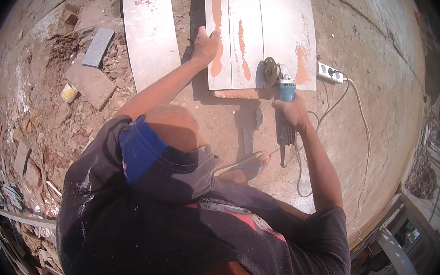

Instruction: The person uses an angle grinder to cut a line through a ceramic tile on the ground.

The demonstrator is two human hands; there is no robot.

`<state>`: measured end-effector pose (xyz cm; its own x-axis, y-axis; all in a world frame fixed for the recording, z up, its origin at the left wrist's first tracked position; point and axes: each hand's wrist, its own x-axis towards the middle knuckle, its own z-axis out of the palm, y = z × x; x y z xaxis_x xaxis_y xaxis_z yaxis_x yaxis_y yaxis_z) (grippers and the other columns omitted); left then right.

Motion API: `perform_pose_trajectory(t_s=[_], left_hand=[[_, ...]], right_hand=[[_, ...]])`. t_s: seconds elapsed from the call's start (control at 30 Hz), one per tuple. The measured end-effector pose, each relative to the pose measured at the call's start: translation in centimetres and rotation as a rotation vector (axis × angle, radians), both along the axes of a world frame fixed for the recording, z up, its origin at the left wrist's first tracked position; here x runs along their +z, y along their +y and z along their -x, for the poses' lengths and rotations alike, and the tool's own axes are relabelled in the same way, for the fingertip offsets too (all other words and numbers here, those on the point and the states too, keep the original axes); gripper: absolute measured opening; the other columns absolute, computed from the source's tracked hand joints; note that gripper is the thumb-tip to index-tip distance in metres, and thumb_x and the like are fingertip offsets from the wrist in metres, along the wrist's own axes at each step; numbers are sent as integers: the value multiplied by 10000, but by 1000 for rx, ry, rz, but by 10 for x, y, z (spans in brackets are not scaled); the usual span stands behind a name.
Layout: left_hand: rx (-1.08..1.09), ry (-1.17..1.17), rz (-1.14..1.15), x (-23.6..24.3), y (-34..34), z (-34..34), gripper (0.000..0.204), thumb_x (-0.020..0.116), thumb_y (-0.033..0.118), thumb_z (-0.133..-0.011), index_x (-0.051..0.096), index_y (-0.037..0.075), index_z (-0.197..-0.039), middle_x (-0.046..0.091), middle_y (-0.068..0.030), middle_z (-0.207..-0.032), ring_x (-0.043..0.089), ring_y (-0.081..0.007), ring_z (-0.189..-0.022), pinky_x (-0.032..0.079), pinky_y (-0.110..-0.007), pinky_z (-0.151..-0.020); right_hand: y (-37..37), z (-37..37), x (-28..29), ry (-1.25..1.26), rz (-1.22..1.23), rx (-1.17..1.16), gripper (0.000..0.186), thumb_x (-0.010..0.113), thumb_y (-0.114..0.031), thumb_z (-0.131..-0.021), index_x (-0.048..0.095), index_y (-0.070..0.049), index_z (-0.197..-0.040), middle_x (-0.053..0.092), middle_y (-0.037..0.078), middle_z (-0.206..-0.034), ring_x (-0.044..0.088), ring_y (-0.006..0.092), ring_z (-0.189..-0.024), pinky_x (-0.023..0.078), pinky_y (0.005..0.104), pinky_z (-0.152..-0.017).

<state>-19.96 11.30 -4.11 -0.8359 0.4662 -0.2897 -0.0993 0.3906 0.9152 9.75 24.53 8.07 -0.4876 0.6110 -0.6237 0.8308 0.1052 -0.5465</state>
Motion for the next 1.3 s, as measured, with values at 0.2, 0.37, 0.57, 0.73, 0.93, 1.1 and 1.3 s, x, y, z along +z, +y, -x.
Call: perform_pose_trajectory(t_s=[0.2, 0.37, 0.57, 0.73, 0.93, 1.1, 1.3], left_hand=[[-4, 19, 7, -4, 0, 1, 519, 622, 369, -1009, 535, -96, -1222, 645, -345, -1215, 623, -468, -1204, 462, -503, -1041], [10, 16, 10, -2, 0, 0, 514, 626, 368, -1008, 538, -98, -1204, 646, -342, -1211, 624, -464, -1201, 463, -505, -1035], [13, 38, -1, 1, 0, -1, 505, 627, 371, -1008, 541, -95, -1183, 650, -337, -1184, 630, -460, -1180, 467, -503, -1026], [1, 15, 7, -1, 0, 1, 503, 628, 364, -1010, 540, -97, -1188, 649, -340, -1188, 629, -461, -1182, 467, -500, -1028], [4, 11, 0, -5, 0, 1, 507, 633, 354, -1007, 536, -100, -1210, 649, -342, -1197, 626, -464, -1196, 468, -498, -1035], [2, 7, 6, 1, 0, 0, 506, 639, 349, -1008, 530, -98, -1220, 650, -338, -1200, 624, -464, -1201, 469, -498, -1037], [-1, -1, -3, 3, -1, -1, 504, 635, 355, -1011, 526, -96, -1207, 649, -342, -1195, 625, -472, -1194, 469, -502, -1034]], right_hand=[[-1, -1, -2, 0, 25, -12, 506, 793, -262, -741, 679, 46, -1126, 729, 139, -953, 692, 234, -847, 551, 375, -799], [2, 5, -2, 22, 12, -18, 517, 787, -264, -740, 673, 51, -1133, 730, 142, -958, 691, 233, -853, 549, 378, -800], [10, 12, -2, 16, -2, 18, 515, 782, -268, -741, 667, 54, -1126, 729, 151, -967, 691, 239, -870, 547, 378, -816], [15, 17, -7, 34, -35, 29, 500, 779, -270, -745, 670, 52, -1112, 731, 155, -981, 691, 240, -869, 545, 375, -822], [12, 14, -2, -19, -6, 39, 488, 778, -259, -748, 673, 44, -1116, 737, 149, -970, 692, 232, -860, 546, 368, -815], [6, 14, -1, 18, 27, -23, 485, 779, -247, -749, 672, 45, -1121, 737, 136, -958, 691, 222, -849, 549, 359, -802], [11, 17, -6, 29, 34, -9, 487, 780, -245, -760, 668, 51, -1129, 735, 135, -955, 690, 214, -851, 550, 354, -805]])
